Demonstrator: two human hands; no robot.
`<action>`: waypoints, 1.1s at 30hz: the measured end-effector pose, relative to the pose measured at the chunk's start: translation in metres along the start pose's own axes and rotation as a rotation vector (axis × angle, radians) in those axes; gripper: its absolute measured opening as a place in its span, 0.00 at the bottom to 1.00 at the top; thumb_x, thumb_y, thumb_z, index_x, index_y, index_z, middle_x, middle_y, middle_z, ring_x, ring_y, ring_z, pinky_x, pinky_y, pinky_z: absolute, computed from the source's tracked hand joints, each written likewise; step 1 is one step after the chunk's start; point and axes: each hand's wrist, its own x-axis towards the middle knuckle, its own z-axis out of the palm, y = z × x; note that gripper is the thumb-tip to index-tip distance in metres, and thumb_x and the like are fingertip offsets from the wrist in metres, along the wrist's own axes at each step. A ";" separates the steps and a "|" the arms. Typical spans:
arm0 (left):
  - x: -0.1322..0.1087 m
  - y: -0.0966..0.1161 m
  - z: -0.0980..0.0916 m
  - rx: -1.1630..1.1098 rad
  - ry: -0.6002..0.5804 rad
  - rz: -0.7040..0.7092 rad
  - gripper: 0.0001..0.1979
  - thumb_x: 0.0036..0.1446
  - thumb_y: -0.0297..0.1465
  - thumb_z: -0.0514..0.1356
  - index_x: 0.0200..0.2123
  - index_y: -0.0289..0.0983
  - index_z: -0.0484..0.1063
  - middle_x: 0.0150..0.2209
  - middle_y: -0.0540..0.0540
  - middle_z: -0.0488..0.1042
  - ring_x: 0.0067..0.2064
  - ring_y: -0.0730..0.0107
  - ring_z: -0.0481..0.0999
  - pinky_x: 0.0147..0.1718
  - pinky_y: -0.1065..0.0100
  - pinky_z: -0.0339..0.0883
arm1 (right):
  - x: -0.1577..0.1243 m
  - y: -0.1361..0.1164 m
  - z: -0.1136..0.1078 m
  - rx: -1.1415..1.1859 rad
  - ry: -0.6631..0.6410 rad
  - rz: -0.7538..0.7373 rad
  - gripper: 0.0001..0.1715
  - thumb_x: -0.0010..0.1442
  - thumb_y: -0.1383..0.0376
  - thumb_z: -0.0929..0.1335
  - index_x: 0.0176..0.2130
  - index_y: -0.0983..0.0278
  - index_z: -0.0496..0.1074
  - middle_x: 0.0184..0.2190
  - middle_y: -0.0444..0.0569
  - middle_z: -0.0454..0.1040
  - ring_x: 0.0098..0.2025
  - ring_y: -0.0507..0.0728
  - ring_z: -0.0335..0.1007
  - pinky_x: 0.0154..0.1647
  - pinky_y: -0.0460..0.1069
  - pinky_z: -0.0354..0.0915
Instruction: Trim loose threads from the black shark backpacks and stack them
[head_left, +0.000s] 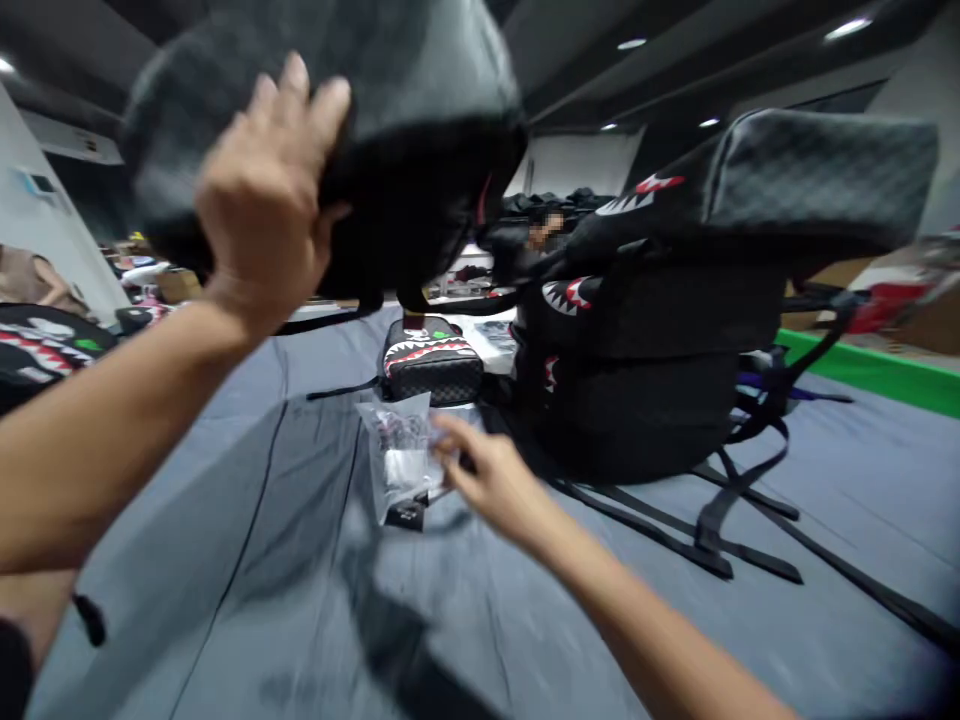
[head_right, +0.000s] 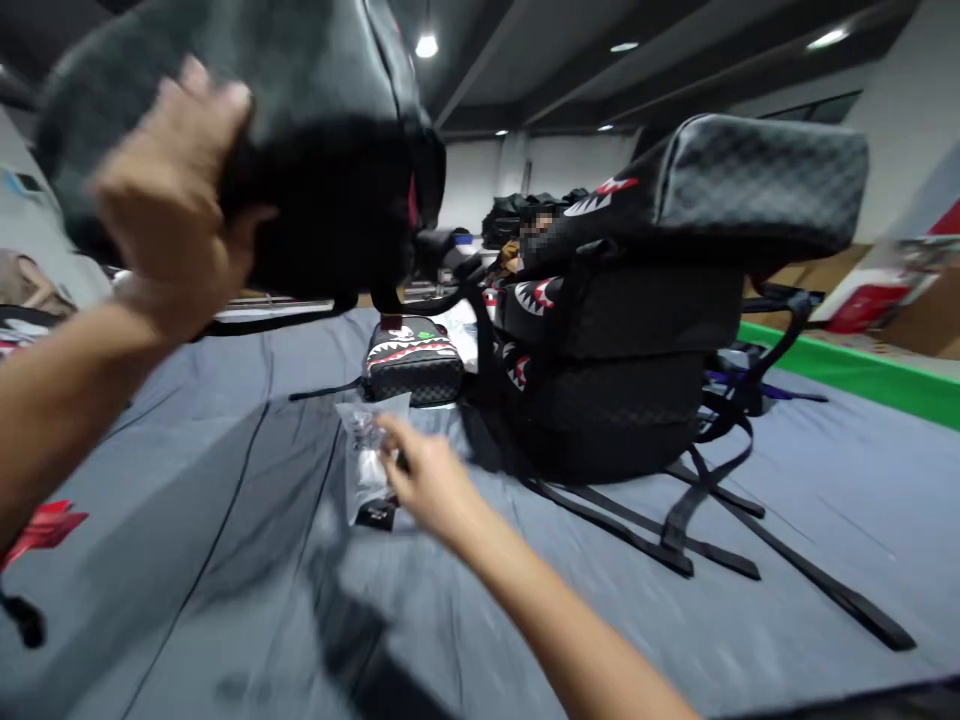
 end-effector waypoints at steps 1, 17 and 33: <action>0.010 -0.006 0.048 0.077 -0.001 0.073 0.33 0.63 0.33 0.55 0.68 0.36 0.48 0.72 0.49 0.43 0.71 0.49 0.39 0.67 0.45 0.36 | -0.020 0.023 0.006 0.011 -0.158 0.061 0.22 0.64 0.64 0.63 0.56 0.64 0.70 0.34 0.50 0.79 0.36 0.58 0.76 0.40 0.50 0.69; -0.145 -0.004 0.412 -0.218 -0.453 -0.076 0.36 0.62 0.42 0.55 0.68 0.34 0.48 0.71 0.38 0.46 0.71 0.52 0.45 0.66 0.45 0.45 | -0.147 0.170 -0.019 0.536 0.353 0.970 0.31 0.62 0.44 0.63 0.52 0.65 0.66 0.38 0.56 0.79 0.33 0.59 0.77 0.32 0.52 0.72; -0.290 0.066 0.212 -0.085 -0.968 -0.299 0.31 0.57 0.22 0.52 0.63 0.46 0.63 0.55 0.47 0.74 0.53 0.62 0.76 0.52 0.63 0.69 | -0.110 0.163 0.163 0.501 0.557 0.673 0.23 0.62 0.48 0.57 0.43 0.63 0.61 0.40 0.55 0.75 0.39 0.61 0.77 0.34 0.53 0.74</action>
